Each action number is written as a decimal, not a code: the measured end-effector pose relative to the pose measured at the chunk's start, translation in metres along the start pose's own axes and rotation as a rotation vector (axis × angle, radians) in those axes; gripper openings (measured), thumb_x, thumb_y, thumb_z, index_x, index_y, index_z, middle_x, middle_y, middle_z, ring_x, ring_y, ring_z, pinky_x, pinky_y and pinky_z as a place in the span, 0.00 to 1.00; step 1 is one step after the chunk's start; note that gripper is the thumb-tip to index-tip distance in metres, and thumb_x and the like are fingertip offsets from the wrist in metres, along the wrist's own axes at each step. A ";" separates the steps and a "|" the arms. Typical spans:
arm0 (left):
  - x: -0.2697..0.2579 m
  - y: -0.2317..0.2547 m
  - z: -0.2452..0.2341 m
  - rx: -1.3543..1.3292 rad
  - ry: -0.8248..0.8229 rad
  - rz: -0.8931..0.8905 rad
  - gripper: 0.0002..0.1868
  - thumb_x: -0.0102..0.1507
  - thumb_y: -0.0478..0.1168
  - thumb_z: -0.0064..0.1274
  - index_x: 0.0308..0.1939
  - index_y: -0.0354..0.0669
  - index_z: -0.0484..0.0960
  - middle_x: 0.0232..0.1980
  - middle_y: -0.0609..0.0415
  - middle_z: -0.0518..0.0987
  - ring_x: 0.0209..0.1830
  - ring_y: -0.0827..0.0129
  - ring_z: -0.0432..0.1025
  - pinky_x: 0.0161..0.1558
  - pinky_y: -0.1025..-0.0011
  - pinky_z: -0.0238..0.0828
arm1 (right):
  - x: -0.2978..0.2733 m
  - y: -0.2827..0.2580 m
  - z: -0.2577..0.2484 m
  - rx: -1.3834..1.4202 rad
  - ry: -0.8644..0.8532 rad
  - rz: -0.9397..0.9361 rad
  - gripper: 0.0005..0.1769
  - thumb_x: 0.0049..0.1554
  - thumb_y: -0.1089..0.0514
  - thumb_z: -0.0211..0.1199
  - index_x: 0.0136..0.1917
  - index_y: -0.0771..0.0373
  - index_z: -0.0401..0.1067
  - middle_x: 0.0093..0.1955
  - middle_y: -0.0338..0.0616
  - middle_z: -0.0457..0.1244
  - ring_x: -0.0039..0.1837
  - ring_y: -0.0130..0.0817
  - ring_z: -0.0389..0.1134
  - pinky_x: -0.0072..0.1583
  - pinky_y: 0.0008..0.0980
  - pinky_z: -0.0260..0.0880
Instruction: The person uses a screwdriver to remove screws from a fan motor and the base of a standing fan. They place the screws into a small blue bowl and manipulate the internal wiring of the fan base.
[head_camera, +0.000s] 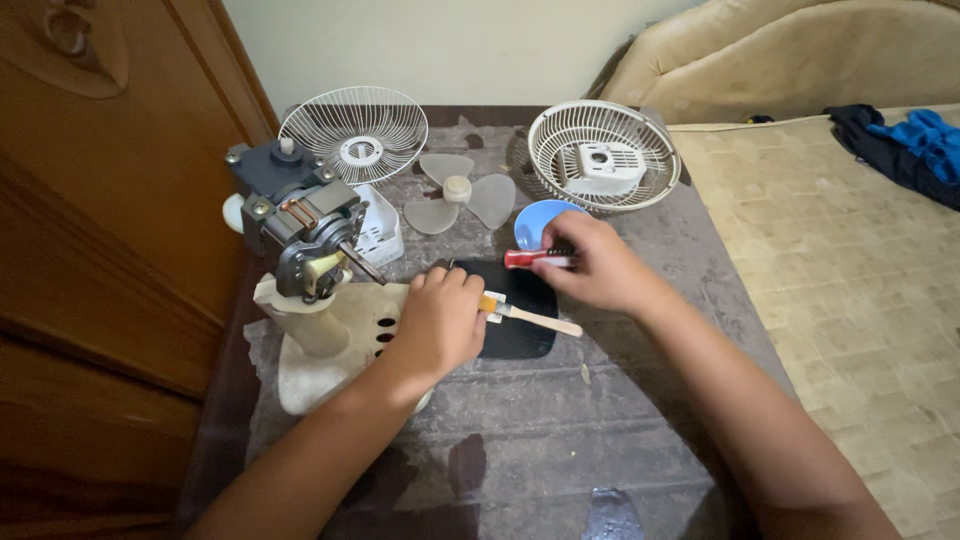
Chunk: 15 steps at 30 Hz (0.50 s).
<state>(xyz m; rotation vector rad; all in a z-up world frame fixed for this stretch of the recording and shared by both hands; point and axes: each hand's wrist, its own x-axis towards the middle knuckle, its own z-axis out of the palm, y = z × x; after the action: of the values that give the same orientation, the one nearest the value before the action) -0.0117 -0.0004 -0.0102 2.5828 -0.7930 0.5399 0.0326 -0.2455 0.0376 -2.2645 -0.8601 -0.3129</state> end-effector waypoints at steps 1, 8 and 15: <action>0.001 0.001 0.000 -0.005 -0.003 0.001 0.11 0.52 0.40 0.62 0.35 0.42 0.79 0.38 0.47 0.77 0.43 0.50 0.72 0.46 0.53 0.65 | 0.000 -0.005 -0.001 -0.048 -0.011 -0.079 0.14 0.51 0.62 0.71 0.46 0.64 0.68 0.41 0.47 0.63 0.44 0.41 0.67 0.46 0.37 0.68; 0.001 0.001 0.002 -0.011 -0.056 0.054 0.11 0.52 0.41 0.63 0.35 0.42 0.80 0.37 0.48 0.78 0.41 0.50 0.73 0.45 0.54 0.67 | -0.009 -0.026 0.021 -0.482 -0.191 -0.112 0.08 0.61 0.56 0.64 0.52 0.60 0.74 0.48 0.48 0.65 0.50 0.50 0.68 0.50 0.46 0.70; 0.002 0.003 0.003 0.058 -0.148 0.047 0.14 0.54 0.44 0.63 0.38 0.42 0.82 0.39 0.48 0.80 0.44 0.51 0.74 0.51 0.55 0.66 | -0.018 -0.031 0.040 -0.716 -0.226 -0.134 0.21 0.54 0.54 0.60 0.61 0.60 0.74 0.52 0.46 0.65 0.56 0.47 0.67 0.52 0.43 0.72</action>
<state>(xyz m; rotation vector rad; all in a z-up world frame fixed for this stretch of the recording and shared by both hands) -0.0115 -0.0050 -0.0114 2.6878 -0.9005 0.3946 -0.0016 -0.2105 0.0164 -2.9480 -1.1528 -0.4930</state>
